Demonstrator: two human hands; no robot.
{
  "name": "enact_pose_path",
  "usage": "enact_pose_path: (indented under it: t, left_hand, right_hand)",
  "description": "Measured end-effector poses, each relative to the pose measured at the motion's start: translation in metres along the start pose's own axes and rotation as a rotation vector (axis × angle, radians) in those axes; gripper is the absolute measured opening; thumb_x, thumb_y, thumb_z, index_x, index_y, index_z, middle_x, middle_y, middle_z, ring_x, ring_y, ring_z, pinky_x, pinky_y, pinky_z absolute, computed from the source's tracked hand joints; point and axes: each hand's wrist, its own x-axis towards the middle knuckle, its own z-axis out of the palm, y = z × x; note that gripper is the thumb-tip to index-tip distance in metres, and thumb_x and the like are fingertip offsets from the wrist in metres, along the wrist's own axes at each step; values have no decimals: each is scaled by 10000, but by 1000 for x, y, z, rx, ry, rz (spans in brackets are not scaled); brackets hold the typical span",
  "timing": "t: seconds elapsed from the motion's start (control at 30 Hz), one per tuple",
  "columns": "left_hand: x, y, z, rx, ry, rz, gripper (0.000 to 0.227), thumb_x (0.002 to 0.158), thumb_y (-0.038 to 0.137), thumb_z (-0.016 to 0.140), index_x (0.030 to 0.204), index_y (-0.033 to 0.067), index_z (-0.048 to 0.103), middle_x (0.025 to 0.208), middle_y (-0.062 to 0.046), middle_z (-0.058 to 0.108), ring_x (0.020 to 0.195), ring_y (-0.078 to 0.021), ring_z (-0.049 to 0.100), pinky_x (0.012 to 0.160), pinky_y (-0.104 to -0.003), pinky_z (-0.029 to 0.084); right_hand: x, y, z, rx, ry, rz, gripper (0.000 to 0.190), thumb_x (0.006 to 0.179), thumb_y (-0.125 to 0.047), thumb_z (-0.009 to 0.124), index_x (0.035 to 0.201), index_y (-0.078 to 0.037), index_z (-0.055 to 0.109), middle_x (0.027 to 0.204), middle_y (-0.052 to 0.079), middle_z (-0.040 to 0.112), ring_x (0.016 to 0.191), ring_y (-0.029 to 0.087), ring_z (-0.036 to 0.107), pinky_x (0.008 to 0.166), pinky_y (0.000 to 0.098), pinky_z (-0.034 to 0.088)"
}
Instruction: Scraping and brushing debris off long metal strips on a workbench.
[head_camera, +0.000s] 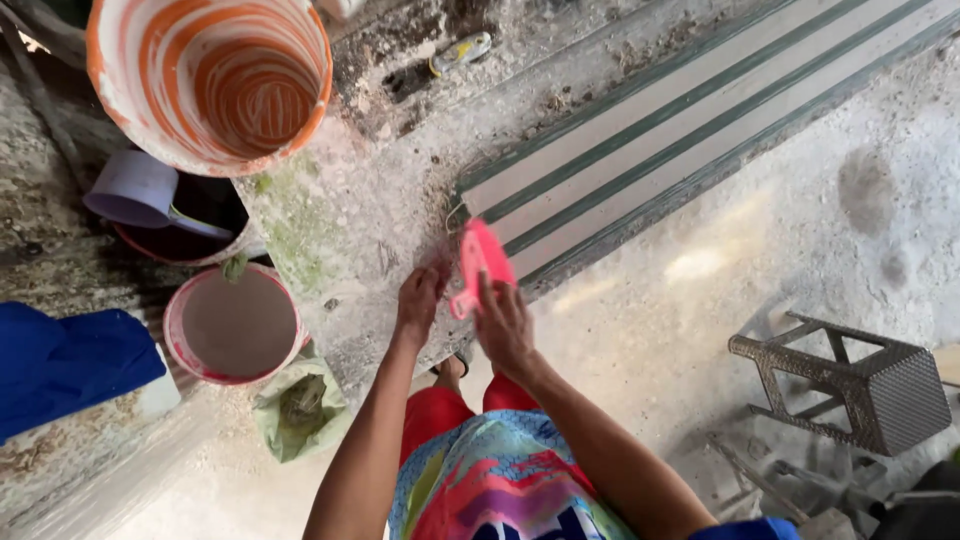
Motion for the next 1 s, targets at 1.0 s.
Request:
enact_pose_path:
  t: [1.0]
  left_hand:
    - [-13, -35, -74, -318, 198, -128, 157, 919, 282, 654, 946, 134, 695, 787, -62, 692, 682, -136, 643, 625, -271, 591]
  right_hand:
    - [29, -76, 6, -272, -299, -65, 636, 796, -287, 706, 1384, -67, 599, 921, 165, 529, 762, 338, 554, 649, 409, 476]
